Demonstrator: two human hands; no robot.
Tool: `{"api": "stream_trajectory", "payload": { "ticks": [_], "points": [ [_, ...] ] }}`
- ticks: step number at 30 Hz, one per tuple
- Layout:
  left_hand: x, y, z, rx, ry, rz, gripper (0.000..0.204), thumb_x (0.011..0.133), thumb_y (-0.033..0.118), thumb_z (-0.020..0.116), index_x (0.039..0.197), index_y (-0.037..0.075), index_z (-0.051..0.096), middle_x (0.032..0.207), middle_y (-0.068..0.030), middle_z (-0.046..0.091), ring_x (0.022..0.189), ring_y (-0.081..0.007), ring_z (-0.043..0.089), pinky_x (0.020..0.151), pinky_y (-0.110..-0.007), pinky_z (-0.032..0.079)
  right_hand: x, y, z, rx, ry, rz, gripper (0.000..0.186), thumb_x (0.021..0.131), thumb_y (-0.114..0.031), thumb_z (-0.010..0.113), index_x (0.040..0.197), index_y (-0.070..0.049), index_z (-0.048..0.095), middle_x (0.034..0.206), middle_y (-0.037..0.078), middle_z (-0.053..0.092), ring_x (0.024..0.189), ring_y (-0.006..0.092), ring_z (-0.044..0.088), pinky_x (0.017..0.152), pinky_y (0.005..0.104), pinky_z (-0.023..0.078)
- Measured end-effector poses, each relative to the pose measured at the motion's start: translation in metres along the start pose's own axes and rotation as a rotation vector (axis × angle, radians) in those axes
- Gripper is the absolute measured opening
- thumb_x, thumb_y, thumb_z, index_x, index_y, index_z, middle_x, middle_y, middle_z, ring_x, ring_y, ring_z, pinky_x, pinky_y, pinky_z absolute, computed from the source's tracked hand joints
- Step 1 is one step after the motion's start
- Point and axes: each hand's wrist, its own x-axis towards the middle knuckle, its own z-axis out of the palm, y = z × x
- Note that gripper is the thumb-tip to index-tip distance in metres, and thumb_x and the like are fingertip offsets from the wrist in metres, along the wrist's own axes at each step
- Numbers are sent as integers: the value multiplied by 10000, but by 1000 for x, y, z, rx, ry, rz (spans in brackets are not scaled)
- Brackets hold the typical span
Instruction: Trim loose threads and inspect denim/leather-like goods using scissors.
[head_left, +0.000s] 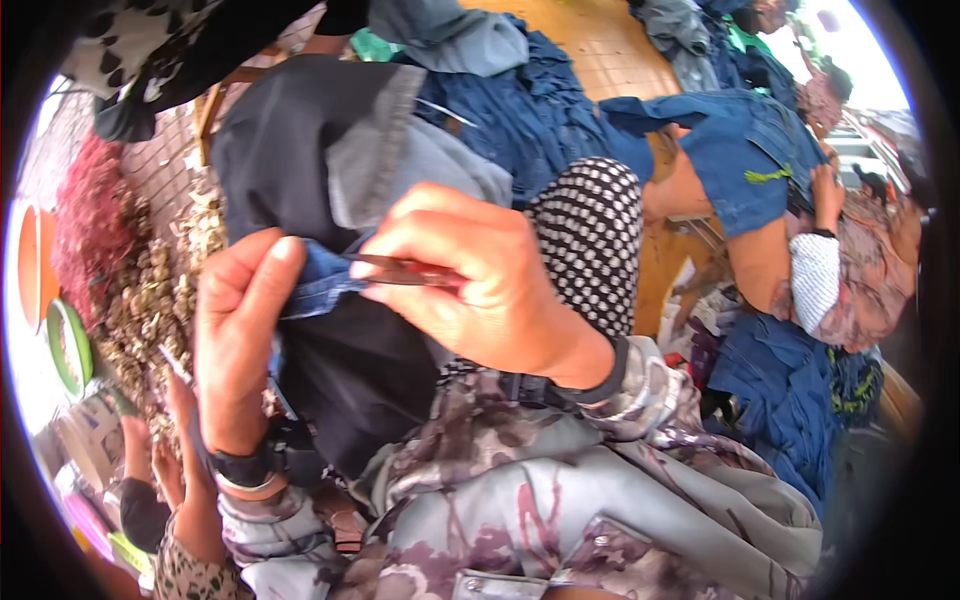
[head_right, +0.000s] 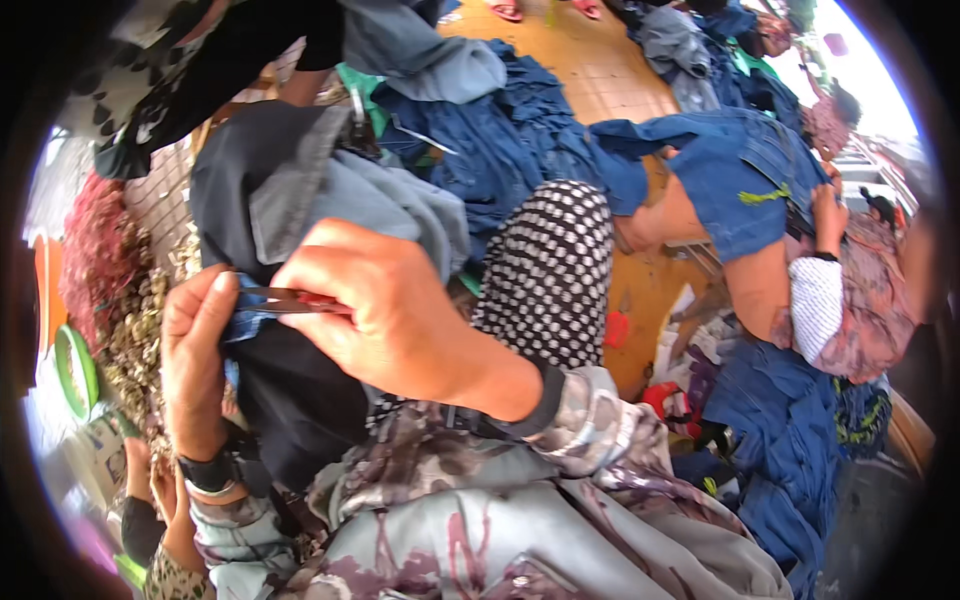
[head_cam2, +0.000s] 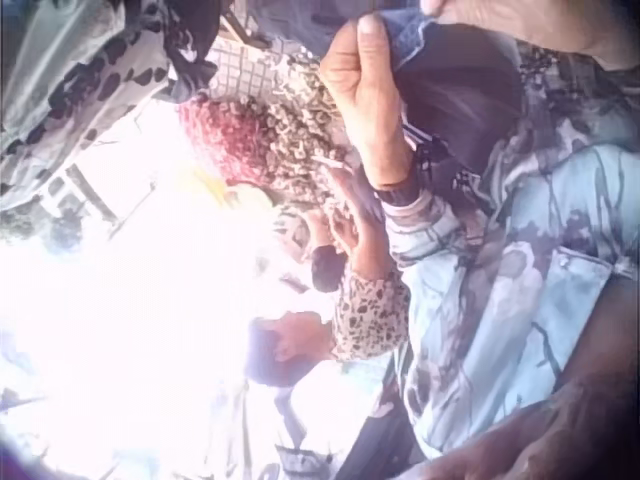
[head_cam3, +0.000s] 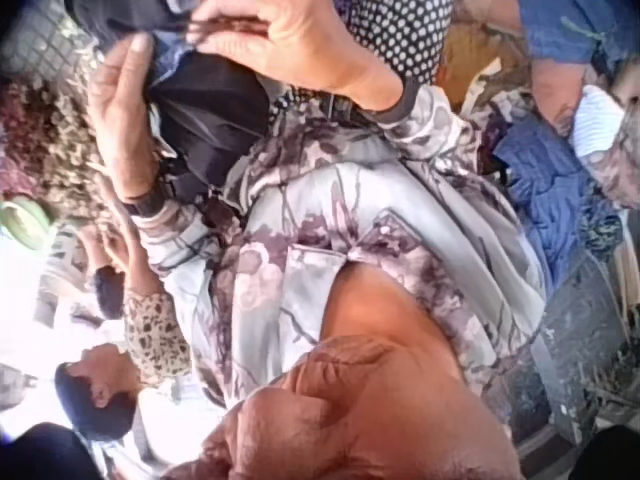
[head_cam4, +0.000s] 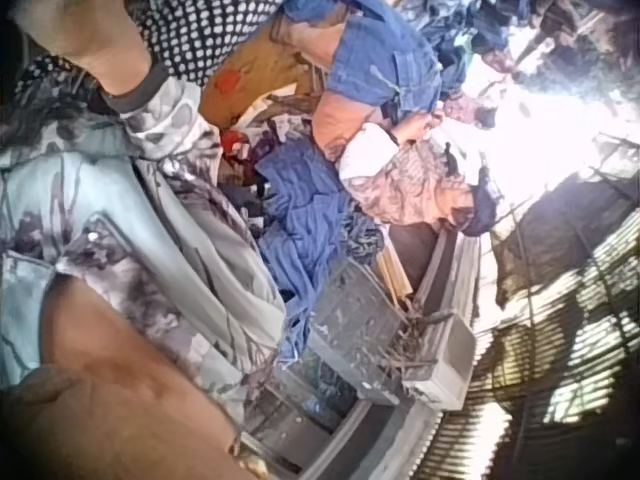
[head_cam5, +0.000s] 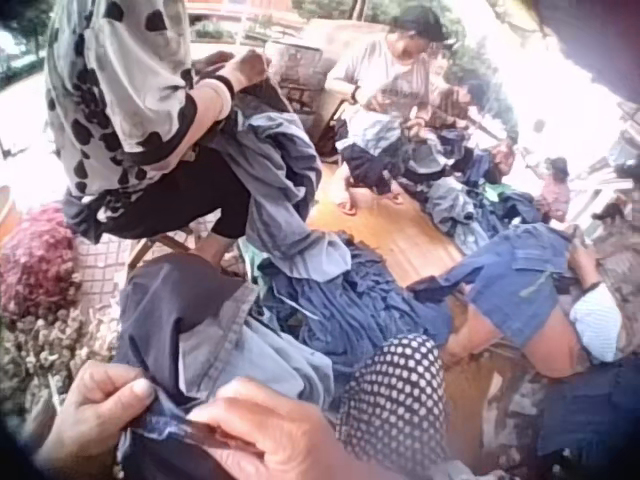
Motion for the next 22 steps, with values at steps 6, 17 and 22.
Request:
{"api": "stream_trajectory", "payload": {
  "ticks": [6, 17, 22],
  "points": [
    [2, -10, -10, -34, 66, -39, 174, 929, 155, 608, 1045, 27, 624, 872, -6, 645, 773, -56, 562, 747, -201, 437, 2, 6, -3, 92, 32, -38, 143, 742, 60, 716, 846, 6, 635, 784, 36, 571, 588, 64, 489, 506, 210, 373],
    [3, -7, 0, -76, 10, -85, 146, 913, 126, 626, 991, 3, 637, 820, 0, 641, 742, -52, 542, 710, -215, 428, -12, 24, -9, -245, 95, -500, 216, 636, -1, 727, 843, -49, 688, 750, 47, 560, 545, 141, 560, 440, 239, 418],
    [5, -6, -3, -62, -56, -91, 175, 915, 135, 624, 1020, -4, 640, 826, 1, 645, 747, -47, 538, 724, -215, 422, -16, 15, -11, -160, 49, -233, 185, 674, -26, 716, 852, -72, 694, 821, 35, 586, 581, 149, 585, 447, 258, 453]
  ]
}}
